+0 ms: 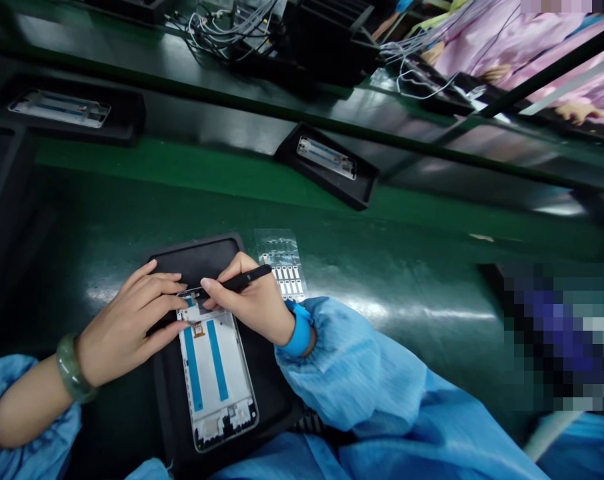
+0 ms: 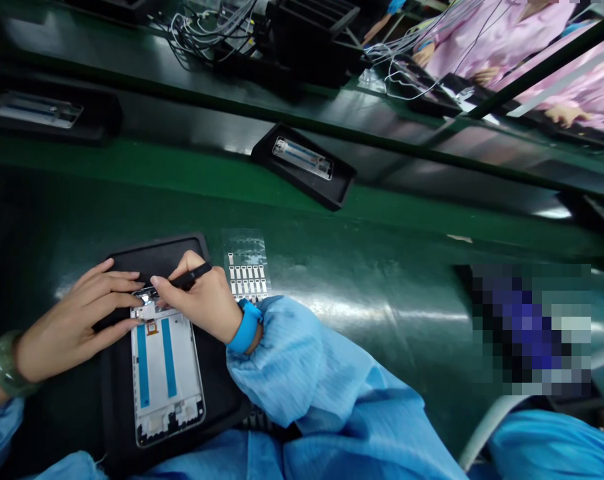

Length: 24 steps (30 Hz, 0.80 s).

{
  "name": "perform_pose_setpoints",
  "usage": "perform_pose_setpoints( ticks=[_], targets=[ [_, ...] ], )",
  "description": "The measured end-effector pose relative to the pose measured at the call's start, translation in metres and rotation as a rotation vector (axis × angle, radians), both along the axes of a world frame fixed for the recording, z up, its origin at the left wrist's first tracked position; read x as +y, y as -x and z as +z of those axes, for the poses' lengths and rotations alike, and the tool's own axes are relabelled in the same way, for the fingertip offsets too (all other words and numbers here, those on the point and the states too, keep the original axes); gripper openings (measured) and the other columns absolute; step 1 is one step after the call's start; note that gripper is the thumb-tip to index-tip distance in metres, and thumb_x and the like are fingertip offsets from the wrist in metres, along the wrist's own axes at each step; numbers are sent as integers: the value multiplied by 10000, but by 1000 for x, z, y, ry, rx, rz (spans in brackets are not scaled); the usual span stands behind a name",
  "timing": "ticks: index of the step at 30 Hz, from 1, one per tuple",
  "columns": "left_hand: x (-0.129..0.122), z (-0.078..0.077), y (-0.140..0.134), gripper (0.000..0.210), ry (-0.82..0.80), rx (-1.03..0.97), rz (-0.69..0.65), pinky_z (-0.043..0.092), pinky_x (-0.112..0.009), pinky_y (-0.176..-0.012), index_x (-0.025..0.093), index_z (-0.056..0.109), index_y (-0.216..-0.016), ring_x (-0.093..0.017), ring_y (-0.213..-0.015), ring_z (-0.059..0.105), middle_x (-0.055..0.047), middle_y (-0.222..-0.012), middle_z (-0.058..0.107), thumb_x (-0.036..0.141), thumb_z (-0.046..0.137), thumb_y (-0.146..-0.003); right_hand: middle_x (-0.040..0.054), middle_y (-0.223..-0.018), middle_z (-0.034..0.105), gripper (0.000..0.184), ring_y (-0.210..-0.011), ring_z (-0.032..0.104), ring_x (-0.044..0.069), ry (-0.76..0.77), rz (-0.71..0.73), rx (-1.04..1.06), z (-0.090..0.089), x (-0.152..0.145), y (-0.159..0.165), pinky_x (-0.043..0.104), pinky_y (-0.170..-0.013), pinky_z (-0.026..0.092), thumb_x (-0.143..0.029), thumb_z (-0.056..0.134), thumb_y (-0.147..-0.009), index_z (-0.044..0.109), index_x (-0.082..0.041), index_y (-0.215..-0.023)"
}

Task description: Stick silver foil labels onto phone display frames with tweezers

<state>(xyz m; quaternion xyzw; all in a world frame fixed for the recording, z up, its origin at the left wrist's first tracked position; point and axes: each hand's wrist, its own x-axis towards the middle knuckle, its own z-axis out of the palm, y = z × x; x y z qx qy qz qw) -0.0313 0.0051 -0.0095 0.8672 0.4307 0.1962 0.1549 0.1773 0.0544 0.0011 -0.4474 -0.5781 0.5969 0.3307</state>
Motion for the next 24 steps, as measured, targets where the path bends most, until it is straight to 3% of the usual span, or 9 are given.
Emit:
perform_pose_setpoints(
  ticks=[24],
  targets=[
    [1, 0, 1, 251, -44, 56, -35, 235, -501, -1101, 226, 567, -1099, -207, -1180, 471, -50, -1107, 572, 240, 540, -850, 0, -573, 668, 291, -548, 675, 150, -62, 10, -75, 2, 1, 0, 214, -491, 506, -387, 672, -747, 458, -196, -701]
  ],
)
